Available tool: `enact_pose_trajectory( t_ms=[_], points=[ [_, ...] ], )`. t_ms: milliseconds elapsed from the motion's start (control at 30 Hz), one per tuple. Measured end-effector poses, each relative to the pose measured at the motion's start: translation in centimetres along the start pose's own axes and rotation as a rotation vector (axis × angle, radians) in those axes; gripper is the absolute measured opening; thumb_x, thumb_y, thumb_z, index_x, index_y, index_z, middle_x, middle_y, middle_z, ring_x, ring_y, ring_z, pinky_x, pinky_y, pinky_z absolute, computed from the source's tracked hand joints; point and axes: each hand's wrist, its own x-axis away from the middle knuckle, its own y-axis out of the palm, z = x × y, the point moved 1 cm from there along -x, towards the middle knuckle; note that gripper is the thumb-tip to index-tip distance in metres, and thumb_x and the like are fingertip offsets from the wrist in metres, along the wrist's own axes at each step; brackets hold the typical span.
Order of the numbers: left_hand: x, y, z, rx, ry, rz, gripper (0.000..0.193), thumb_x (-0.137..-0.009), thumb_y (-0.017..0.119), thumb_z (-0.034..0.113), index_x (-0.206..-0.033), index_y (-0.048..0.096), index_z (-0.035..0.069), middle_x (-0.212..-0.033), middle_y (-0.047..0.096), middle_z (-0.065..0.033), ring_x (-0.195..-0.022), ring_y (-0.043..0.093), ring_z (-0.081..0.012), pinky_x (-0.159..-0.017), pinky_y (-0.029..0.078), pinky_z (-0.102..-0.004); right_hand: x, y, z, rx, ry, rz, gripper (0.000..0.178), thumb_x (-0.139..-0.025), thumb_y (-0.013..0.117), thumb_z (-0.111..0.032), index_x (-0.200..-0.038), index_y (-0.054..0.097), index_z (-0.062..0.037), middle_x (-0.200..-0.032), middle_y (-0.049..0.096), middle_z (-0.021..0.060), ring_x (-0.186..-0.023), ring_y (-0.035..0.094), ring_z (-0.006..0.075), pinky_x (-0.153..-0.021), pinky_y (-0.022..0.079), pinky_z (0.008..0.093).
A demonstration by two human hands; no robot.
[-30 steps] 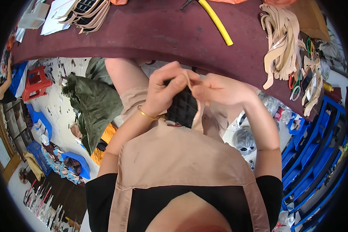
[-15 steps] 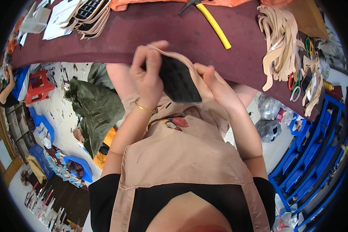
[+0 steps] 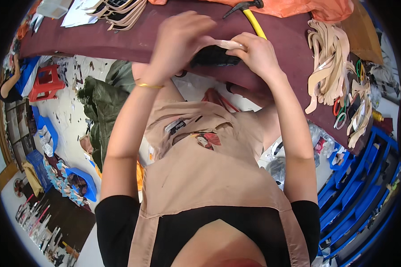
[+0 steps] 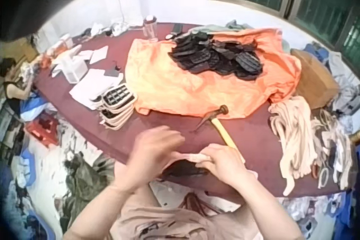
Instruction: Hammer and glue a leather strip onto the edge of a shoe sole component.
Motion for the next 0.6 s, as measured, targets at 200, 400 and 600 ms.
enact_pose_trajectory(
  t_ms=[200, 400, 600],
  points=[
    [3.7, 3.9, 2.3, 0.319, -0.321, -0.046, 0.023, -0.075, 0.063, 0.001, -0.097, 0.065, 0.005, -0.093, 0.066, -0.008, -0.087, 0.063, -0.0249, -0.075, 0.05, -0.0348, -1.3, -2.9, -0.6, -0.108, 0.248, -0.418, 0.032, -0.071, 0.075, -0.022, -0.092, 0.063, -0.0018, -0.069, 0.061, 0.006, -0.055, 0.057, 0.0171, -0.052, 0.046, 0.0305],
    [3.6, 4.4, 0.8, 0.145, -0.124, -0.01, 0.04, -0.072, 0.065, -0.006, -0.108, 0.065, 0.01, -0.102, 0.066, -0.0065, -0.088, 0.063, -0.024, -0.075, 0.053, -0.0315, -4.5, -4.7, -0.2, -0.178, 0.35, -0.597, 0.027, -0.079, 0.07, -0.025, -0.08, 0.062, 0.0008, -0.057, 0.055, 0.0026, -0.047, 0.05, 0.0074, -0.041, 0.038, 0.0233],
    [3.7, 5.0, 0.2, 0.16, -0.112, 0.06, 0.04, -0.072, 0.066, -0.006, -0.108, 0.065, 0.01, -0.104, 0.066, -0.0071, -0.088, 0.064, -0.0233, -0.075, 0.052, -0.0315, -6.6, -5.8, -1.4, -0.164, 0.315, -0.624, 0.034, -0.085, 0.064, -0.029, -0.066, 0.057, -0.0028, -0.052, 0.053, 0.0023, -0.04, 0.045, 0.0065, -0.037, 0.033, 0.0221]
  ],
)
